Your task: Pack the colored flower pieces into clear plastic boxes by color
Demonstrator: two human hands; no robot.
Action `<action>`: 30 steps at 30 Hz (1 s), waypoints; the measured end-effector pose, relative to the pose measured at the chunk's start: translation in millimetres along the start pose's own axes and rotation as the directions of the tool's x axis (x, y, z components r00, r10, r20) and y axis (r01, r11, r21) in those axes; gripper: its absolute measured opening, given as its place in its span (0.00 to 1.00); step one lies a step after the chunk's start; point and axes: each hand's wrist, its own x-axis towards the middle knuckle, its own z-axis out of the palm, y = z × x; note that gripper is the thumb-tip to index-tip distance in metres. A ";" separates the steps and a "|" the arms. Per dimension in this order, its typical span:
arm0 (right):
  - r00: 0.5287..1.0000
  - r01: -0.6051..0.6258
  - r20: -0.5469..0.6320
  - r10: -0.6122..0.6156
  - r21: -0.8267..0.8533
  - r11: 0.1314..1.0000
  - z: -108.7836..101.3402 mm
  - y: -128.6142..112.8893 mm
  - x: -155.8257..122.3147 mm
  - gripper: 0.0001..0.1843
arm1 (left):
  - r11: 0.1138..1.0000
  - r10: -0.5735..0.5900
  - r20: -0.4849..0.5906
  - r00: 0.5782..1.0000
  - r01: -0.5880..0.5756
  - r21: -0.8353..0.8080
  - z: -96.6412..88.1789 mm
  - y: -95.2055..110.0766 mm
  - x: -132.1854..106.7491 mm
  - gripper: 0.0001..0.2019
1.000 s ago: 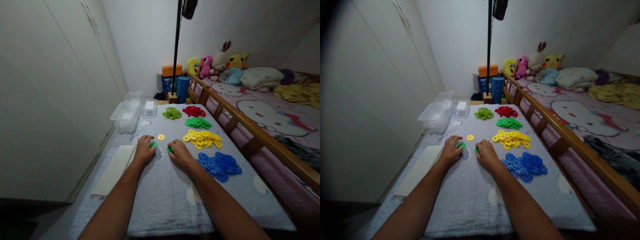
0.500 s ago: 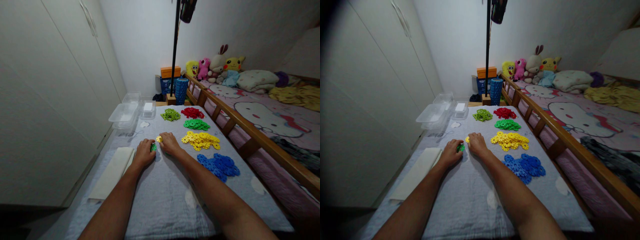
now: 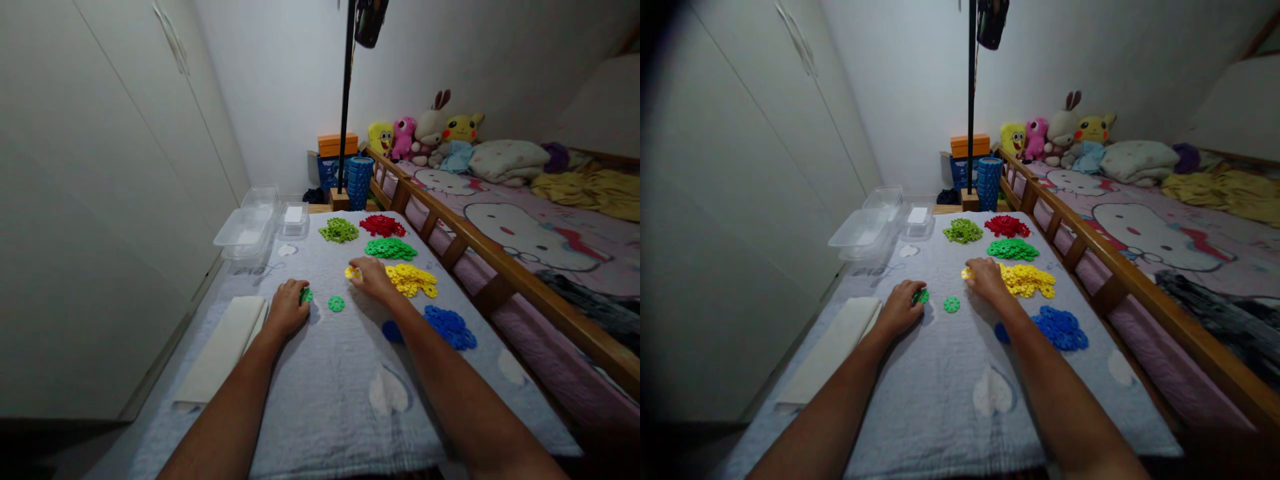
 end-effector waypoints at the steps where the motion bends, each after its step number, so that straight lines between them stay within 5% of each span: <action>1: 0.999 -0.034 -0.031 0.034 -0.012 0.999 -7.5 16.7 -4.9 0.21 | 1.000 0.003 0.000 1.000 -0.003 0.001 0.2 -0.2 0.1 0.20; 7: 0.965 -0.210 -0.178 0.192 -0.084 0.974 -31.7 101.3 -29.7 0.21 | 1.000 0.008 -0.011 1.000 -0.008 -0.002 2.4 -1.8 0.4 0.20; 14: 0.955 -0.243 -0.195 0.225 -0.072 0.967 -35.6 123.1 -39.3 0.21 | 1.000 0.017 -0.021 1.000 -0.017 0.001 4.1 -3.4 0.2 0.20; 20: 0.968 -0.102 -0.229 0.102 0.012 0.995 -33.0 79.8 -39.2 0.19 | 1.000 0.016 -0.037 0.999 -0.016 0.003 4.3 -2.9 -0.4 0.20; 26: 0.977 0.192 0.064 -0.203 0.142 0.971 0.1 -8.3 -43.2 0.18 | 1.000 0.008 -0.027 1.000 -0.008 -0.009 1.3 0.2 -0.6 0.19; 30: 0.958 0.225 0.169 -0.233 0.067 0.972 17.2 -42.8 -43.4 0.17 | 1.000 0.014 -0.027 1.000 -0.015 -0.022 -1.2 2.2 -1.0 0.19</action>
